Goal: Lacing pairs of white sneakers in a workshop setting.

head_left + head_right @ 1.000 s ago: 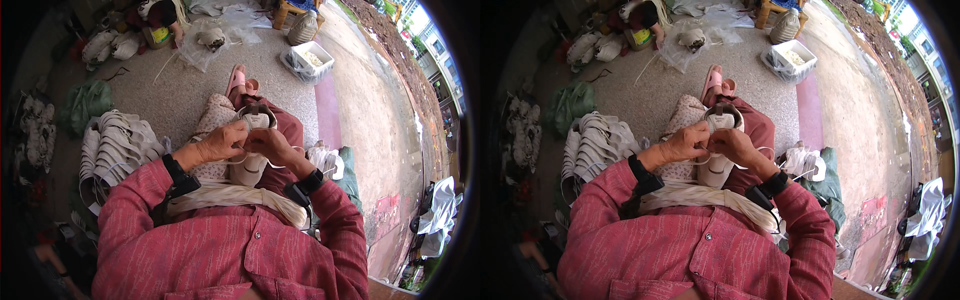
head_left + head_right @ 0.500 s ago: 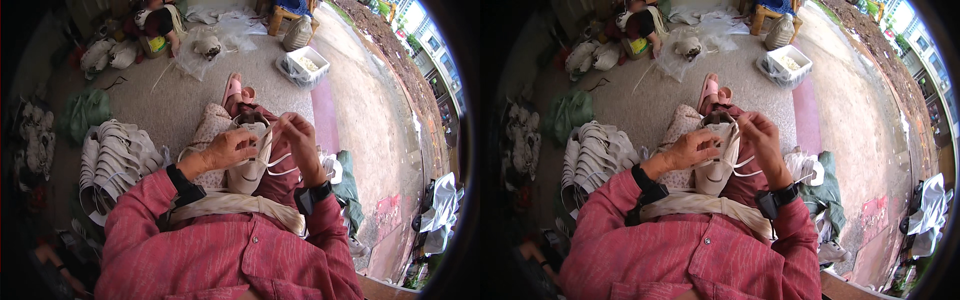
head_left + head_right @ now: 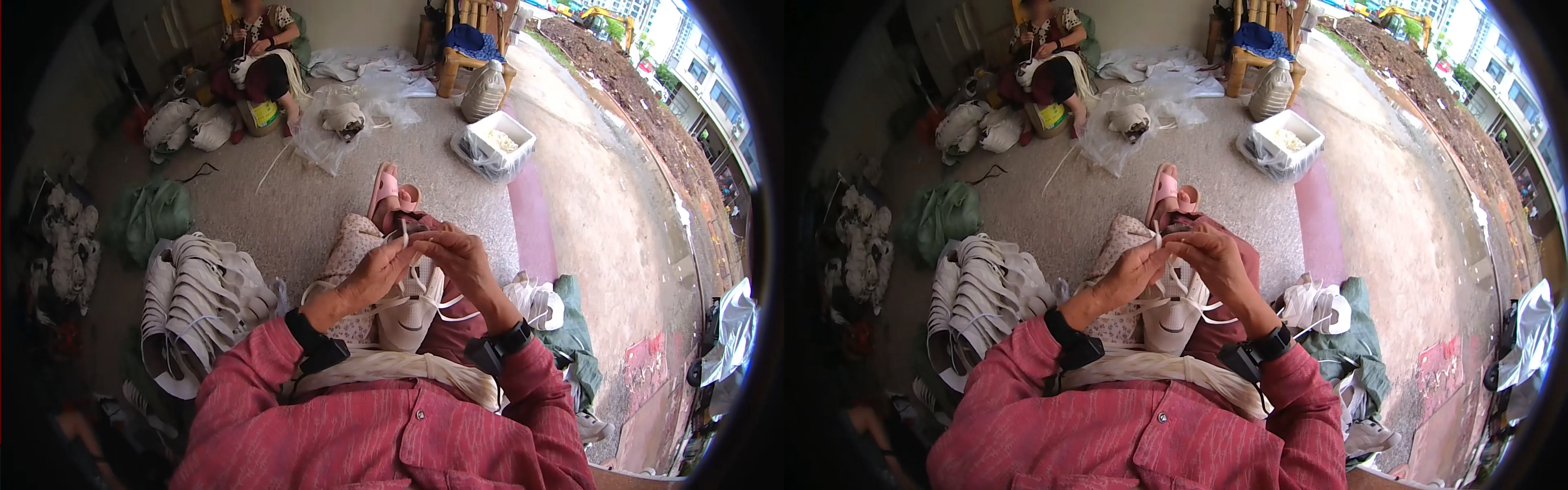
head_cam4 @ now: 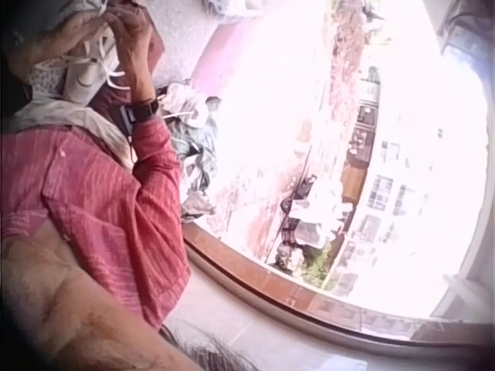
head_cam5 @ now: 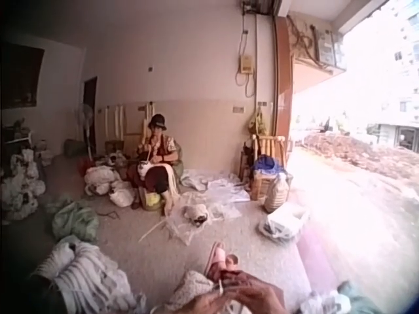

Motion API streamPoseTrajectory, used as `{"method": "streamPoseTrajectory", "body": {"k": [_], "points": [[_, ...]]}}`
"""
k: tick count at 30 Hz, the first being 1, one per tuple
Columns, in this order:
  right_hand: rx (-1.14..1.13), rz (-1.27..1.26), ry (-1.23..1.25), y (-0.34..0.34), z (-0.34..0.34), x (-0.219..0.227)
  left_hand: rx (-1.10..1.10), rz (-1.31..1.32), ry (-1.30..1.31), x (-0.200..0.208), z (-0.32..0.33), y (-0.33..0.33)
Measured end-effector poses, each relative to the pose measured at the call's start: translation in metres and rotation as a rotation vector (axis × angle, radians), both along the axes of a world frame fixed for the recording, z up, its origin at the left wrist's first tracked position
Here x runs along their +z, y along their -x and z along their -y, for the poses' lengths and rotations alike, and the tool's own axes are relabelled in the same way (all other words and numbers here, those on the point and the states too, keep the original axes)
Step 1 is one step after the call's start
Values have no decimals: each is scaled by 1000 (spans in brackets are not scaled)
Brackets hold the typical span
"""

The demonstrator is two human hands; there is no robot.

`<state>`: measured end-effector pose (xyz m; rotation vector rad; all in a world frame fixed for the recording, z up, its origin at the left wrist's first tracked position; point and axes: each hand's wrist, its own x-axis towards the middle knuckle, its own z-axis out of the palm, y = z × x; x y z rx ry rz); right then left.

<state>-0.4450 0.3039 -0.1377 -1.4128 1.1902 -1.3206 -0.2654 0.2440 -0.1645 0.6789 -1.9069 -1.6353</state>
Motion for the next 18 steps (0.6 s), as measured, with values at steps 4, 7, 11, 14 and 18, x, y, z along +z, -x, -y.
{"method": "streamPoseTrajectory", "body": {"k": [4,7,11,14,18], "points": [[27,101,-197,1,5,5,-78,5,35,-11,3,-1],[70,160,-290,2,2,11,-154,23,25,-10,4,-2],[138,139,-323,2,-1,10,-233,-1,6,-14,4,-3],[143,147,-282,1,0,0,-208,38,37,-14,4,0],[-52,201,-273,0,2,-8,32,86,66,-3,-2,-2]]}}
